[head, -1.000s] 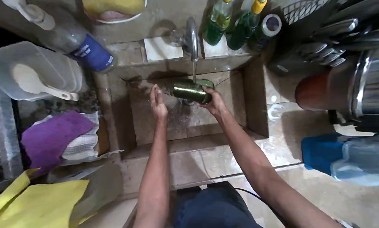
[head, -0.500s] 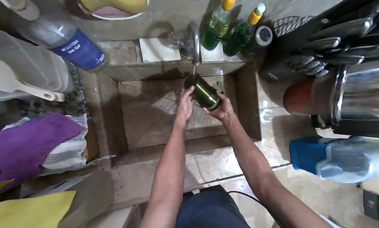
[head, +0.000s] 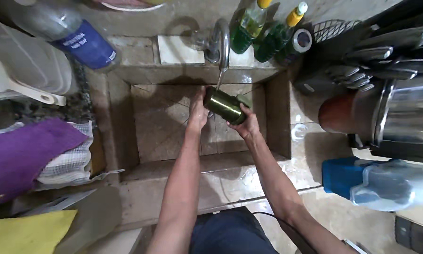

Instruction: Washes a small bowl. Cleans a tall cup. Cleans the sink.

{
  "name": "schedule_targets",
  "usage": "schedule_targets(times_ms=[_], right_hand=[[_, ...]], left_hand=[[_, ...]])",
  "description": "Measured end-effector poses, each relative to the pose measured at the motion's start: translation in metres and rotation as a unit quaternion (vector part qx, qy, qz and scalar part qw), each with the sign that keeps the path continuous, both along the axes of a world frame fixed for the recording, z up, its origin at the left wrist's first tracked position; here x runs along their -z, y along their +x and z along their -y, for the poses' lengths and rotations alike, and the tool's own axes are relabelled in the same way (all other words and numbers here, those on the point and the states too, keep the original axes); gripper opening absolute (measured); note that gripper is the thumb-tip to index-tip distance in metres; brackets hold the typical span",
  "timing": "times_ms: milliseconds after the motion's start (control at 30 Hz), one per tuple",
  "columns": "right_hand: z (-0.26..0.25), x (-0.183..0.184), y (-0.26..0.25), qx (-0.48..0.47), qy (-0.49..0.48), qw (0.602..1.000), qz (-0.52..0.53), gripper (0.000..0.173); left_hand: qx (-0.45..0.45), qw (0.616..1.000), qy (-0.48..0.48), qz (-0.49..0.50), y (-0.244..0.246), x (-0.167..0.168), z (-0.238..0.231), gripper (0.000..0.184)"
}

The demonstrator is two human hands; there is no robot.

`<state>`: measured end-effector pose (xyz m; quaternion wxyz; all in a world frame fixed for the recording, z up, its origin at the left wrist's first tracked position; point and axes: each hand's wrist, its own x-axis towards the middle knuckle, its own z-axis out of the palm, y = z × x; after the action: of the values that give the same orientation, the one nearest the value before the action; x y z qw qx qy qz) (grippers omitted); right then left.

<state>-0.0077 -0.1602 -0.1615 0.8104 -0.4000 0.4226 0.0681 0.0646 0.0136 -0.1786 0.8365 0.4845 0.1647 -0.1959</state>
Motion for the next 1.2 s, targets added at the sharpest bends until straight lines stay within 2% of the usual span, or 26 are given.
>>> schedule_targets(times_ms=[100, 167, 233, 333, 400, 467, 533, 600, 633, 733, 767, 833, 933, 1000, 1067, 1133, 1200], right_hand=[[-0.012, -0.002, -0.001, -0.004, -0.104, 0.993, 0.052, 0.040], [-0.018, 0.002, 0.001, -0.023, -0.176, 0.977, 0.119, 0.028], [-0.021, 0.001, 0.002, -0.082, -0.264, 0.940, 0.201, 0.022], [-0.019, 0.002, 0.004, -0.182, -0.368, 0.863, 0.294, 0.020], [-0.016, 0.007, 0.010, -0.248, -0.376, 0.828, 0.333, 0.023], [-0.008, 0.003, 0.015, -0.352, -0.329, 0.812, 0.330, 0.036], [-0.003, -0.003, 0.020, -0.421, -0.243, 0.817, 0.310, 0.057], [-0.005, -0.004, 0.021, -0.411, -0.144, 0.858, 0.273, 0.070], [-0.007, -0.002, 0.020, -0.385, -0.120, 0.878, 0.258, 0.069], [-0.015, 0.003, 0.024, -0.295, -0.156, 0.917, 0.220, 0.036], [-0.013, 0.005, 0.024, -0.283, -0.174, 0.919, 0.211, 0.031], [-0.002, 0.006, 0.020, -0.294, -0.203, 0.911, 0.206, 0.031], [0.013, 0.010, 0.018, -0.344, -0.264, 0.873, 0.224, 0.029], [0.013, 0.011, 0.019, -0.367, -0.292, 0.853, 0.230, 0.028], [0.006, 0.010, 0.023, -0.395, -0.328, 0.824, 0.239, 0.028], [-0.003, 0.010, 0.028, -0.433, -0.384, 0.767, 0.276, 0.027], [-0.007, 0.012, 0.032, -0.472, -0.431, 0.703, 0.311, 0.026]], left_hand=[[0.017, 0.987, 0.161, -0.018, -0.002, -0.005, -0.007, 0.057], [0.001, 0.978, 0.208, -0.025, -0.007, -0.009, -0.010, 0.053], [-0.013, 0.982, 0.185, -0.039, -0.008, -0.014, -0.017, 0.053], [-0.055, 0.988, 0.052, -0.136, -0.007, -0.012, -0.028, 0.061], [-0.088, 0.980, -0.011, -0.176, -0.006, -0.009, -0.033, 0.058], [-0.116, 0.978, 0.001, -0.173, -0.007, -0.006, -0.038, 0.050], [-0.127, 0.978, 0.035, -0.159, -0.009, -0.004, -0.043, 0.049], [-0.137, 0.984, 0.048, -0.107, -0.011, 0.007, -0.046, 0.046], [-0.134, 0.987, 0.056, -0.066, -0.011, 0.013, -0.047, 0.045], [-0.131, 0.989, 0.044, 0.044, -0.008, 0.023, -0.041, 0.042], [-0.126, 0.990, 0.043, 0.054, -0.006, 0.023, -0.039, 0.041], [-0.091, 0.994, 0.062, -0.009, -0.005, 0.017, -0.034, 0.045], [-0.012, 0.981, 0.091, -0.171, 0.003, 0.009, -0.034, 0.054], [0.027, 0.970, 0.084, -0.227, 0.005, 0.013, -0.038, 0.062], [0.016, 0.960, 0.078, -0.268, 0.006, 0.018, -0.041, 0.065], [-0.005, 0.951, 0.060, -0.304, 0.002, 0.025, -0.046, 0.066], [-0.021, 0.946, 0.033, -0.321, -0.003, 0.034, -0.053, 0.059]])
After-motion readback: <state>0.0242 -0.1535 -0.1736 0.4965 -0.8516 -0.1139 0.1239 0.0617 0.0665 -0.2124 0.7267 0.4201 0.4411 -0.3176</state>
